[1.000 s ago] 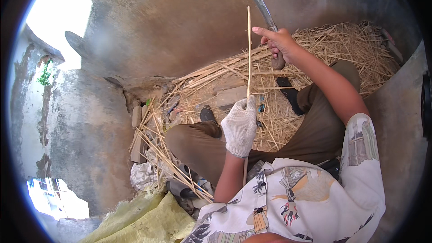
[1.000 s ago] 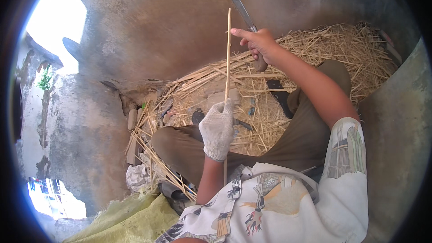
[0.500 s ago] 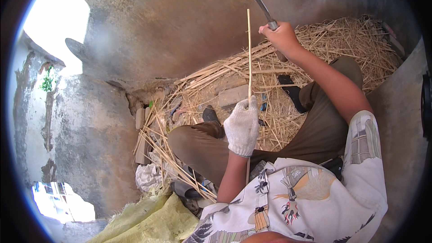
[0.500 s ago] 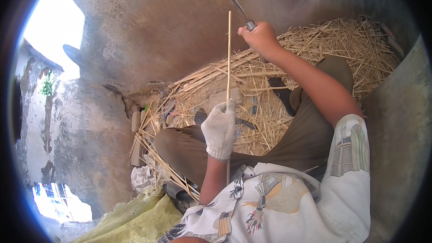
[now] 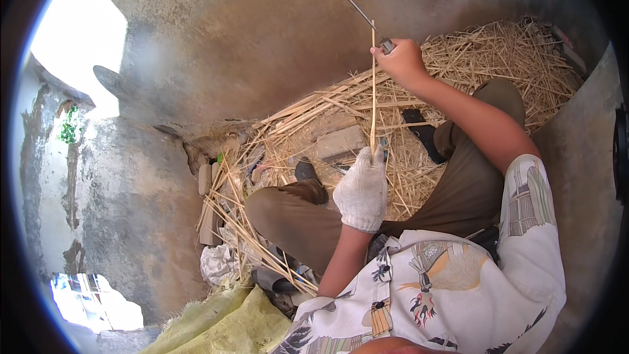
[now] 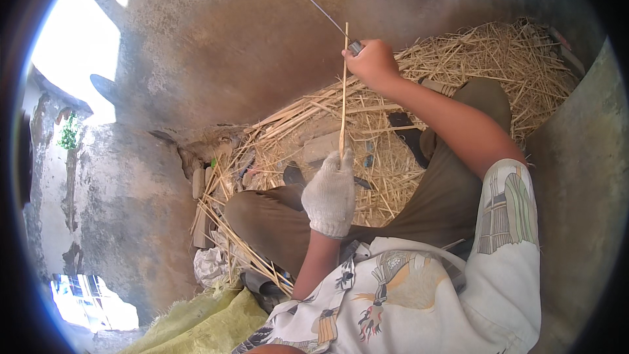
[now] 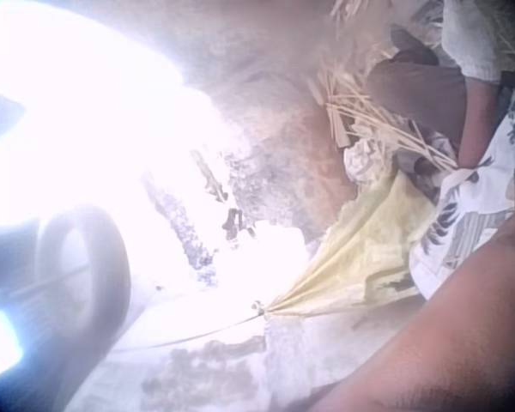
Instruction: The person sits on the ground and uses a large curved knife to shave and split thin bamboo sticks. They hold the sticks with a gloved left hand and repeatedly strike them with the knife in their right hand to remove the outer layer and separate the material into thinner strips.
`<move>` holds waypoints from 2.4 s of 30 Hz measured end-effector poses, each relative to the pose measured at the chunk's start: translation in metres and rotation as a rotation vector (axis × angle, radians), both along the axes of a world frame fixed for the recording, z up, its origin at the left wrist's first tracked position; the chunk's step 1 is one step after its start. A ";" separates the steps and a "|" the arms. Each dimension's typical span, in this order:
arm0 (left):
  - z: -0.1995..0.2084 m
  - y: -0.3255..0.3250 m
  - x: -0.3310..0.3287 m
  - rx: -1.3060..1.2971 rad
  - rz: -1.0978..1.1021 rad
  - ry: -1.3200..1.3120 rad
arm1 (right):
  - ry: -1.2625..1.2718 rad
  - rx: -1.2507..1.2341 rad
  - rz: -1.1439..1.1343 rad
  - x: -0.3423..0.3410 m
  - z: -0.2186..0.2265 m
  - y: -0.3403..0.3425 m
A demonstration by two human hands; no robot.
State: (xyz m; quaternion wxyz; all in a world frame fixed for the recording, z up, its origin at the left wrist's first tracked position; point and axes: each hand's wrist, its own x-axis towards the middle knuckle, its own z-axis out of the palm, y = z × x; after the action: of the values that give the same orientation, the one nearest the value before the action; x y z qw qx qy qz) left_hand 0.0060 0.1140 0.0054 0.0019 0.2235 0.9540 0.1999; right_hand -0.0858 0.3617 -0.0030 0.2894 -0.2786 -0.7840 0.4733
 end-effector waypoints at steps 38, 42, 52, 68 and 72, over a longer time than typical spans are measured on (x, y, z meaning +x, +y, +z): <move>0.003 -0.014 -0.013 0.152 0.114 0.126 | -0.251 0.780 0.122 0.004 0.003 0.013; -0.008 -0.016 -0.015 0.212 0.061 0.279 | -0.277 0.818 0.130 -0.009 -0.003 0.020; -0.008 -0.018 -0.004 0.189 0.004 0.182 | -0.346 0.778 0.038 -0.005 0.011 0.039; -0.016 -0.015 -0.009 0.226 -0.150 0.348 | -0.248 0.901 -0.092 -0.017 0.002 0.073; -0.004 -0.012 0.000 0.301 -0.078 0.139 | -0.298 0.774 -0.116 0.004 0.033 0.045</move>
State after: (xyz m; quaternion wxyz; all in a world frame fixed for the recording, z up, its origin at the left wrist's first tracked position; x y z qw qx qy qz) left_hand 0.0057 0.1023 0.0013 -0.0899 0.2715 0.9016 0.3245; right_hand -0.0820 0.4065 0.0304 0.2823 -0.2586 -0.9202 0.0814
